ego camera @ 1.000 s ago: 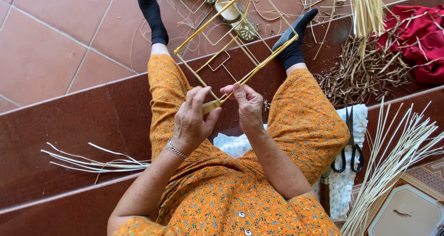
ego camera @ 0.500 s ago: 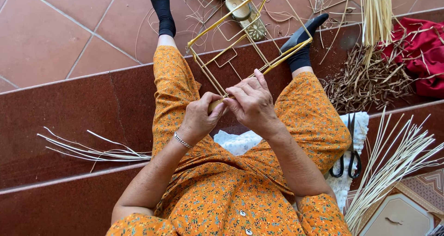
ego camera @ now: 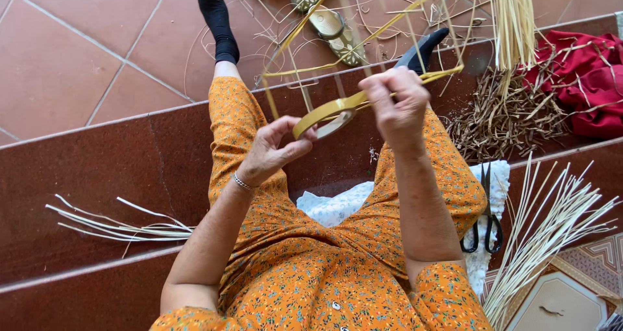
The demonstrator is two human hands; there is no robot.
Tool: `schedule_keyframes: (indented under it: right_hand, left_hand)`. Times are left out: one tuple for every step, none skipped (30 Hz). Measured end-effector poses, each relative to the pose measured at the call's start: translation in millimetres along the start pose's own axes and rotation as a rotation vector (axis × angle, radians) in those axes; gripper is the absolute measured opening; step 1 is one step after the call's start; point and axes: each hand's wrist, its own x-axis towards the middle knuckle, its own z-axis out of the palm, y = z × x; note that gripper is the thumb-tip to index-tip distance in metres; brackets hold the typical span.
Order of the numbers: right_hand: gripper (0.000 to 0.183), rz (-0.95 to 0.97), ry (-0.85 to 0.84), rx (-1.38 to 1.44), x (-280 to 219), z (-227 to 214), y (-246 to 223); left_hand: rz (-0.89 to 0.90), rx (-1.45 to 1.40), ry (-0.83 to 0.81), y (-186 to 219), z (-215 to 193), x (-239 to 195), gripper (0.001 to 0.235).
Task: The person sits on a tiled floor and weaves thin bamboo strips into a rectangular basket frame. They bend and interlace the strips by hand, occasionally using scissors to trim excess material. The basket gradually takes shape as more strips are added.
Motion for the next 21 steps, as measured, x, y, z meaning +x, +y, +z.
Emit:
schedule_keyframes:
  right_hand:
    - [0.009,0.127,0.061,0.188,-1.3,-4.1,8.9]
    - [0.008,0.253,0.121,0.376,-4.2,-6.4,19.2]
    - [0.007,0.379,0.182,0.565,-8.2,-8.5,31.3]
    - [0.008,0.391,0.205,0.622,-12.4,-9.7,45.3]
    - [0.009,0.404,0.232,0.679,-18.7,-8.8,60.0]
    - [0.010,0.416,0.259,0.736,-26.2,-6.4,75.4]
    - [0.010,0.441,0.276,0.804,-35.3,-2.8,91.0]
    - [0.010,0.464,0.293,0.872,-44.9,1.0,106.4]
    - [0.010,0.487,0.310,0.942,-54.8,5.2,121.0]
    - [0.014,0.514,0.326,0.963,-64.9,8.9,134.6]
    - [0.018,0.542,0.340,0.986,-74.5,13.0,146.9]
    - [0.022,0.569,0.355,1.009,-83.5,16.6,157.6]
    - [0.016,0.554,0.337,0.980,-91.3,21.1,166.6]
    - [0.013,0.538,0.319,0.951,-97.9,25.5,173.7]
    - [0.013,0.520,0.297,0.924,-101.0,27.2,180.2]
    - [0.012,0.530,0.281,0.859,-103.3,23.6,185.6]
    - [0.011,0.542,0.263,0.796,-105.7,18.5,188.9]
    - [0.012,0.553,0.245,0.732,-107.9,15.5,190.3]
    - [0.012,0.589,0.232,0.707,-110.7,12.0,190.4]
    - [0.012,0.625,0.220,0.682,-113.8,8.1,189.4]
    - [0.013,0.655,0.206,0.656,-112.5,4.7,189.4]
  left_hand:
    - [0.047,-0.030,-0.049,7.3,1.2,9.3,0.026]
    - [0.094,-0.060,-0.098,13.2,4.4,18.5,0.027]
    - [0.094,-0.090,-0.114,15.9,11.6,27.6,0.025]
    - [0.093,-0.119,-0.131,15.8,20.7,37.0,0.025]
    - [0.090,-0.149,-0.149,14.7,27.2,44.4,0.024]
    - [0.000,-0.186,-0.125,12.3,30.9,51.2,0.025]
    - [-0.092,-0.221,-0.103,8.0,34.5,57.4,0.027]
    - [-0.185,-0.254,-0.081,2.2,37.5,62.2,0.031]
    - [-0.190,-0.167,-0.086,-3.9,38.2,65.0,0.030]
    - [-0.195,-0.080,-0.091,-10.3,38.0,67.1,0.029]
    - [-0.198,0.008,-0.095,-16.9,38.2,68.5,0.029]
    - [-0.206,0.026,-0.102,-23.5,39.4,69.9,0.029]
    - [-0.213,0.044,-0.107,-29.2,40.4,70.7,0.028]
    - [-0.220,0.062,-0.111,-33.7,41.5,71.2,0.028]
    - [-0.227,0.113,-0.111,-36.9,42.7,72.7,0.027]
    - [-0.233,0.164,-0.111,-39.1,44.3,74.1,0.026]
    - [-0.241,0.215,-0.110,-39.9,44.9,73.9,0.025]
    - [-0.259,0.290,-0.092,-39.3,42.8,74.3,0.025]
    - [-0.278,0.362,-0.076,-38.6,40.1,76.2,0.025]
    - [-0.296,0.434,-0.061,-37.6,37.7,76.8,0.025]
    - [-0.305,0.478,-0.070,-36.3,35.4,76.8,0.025]
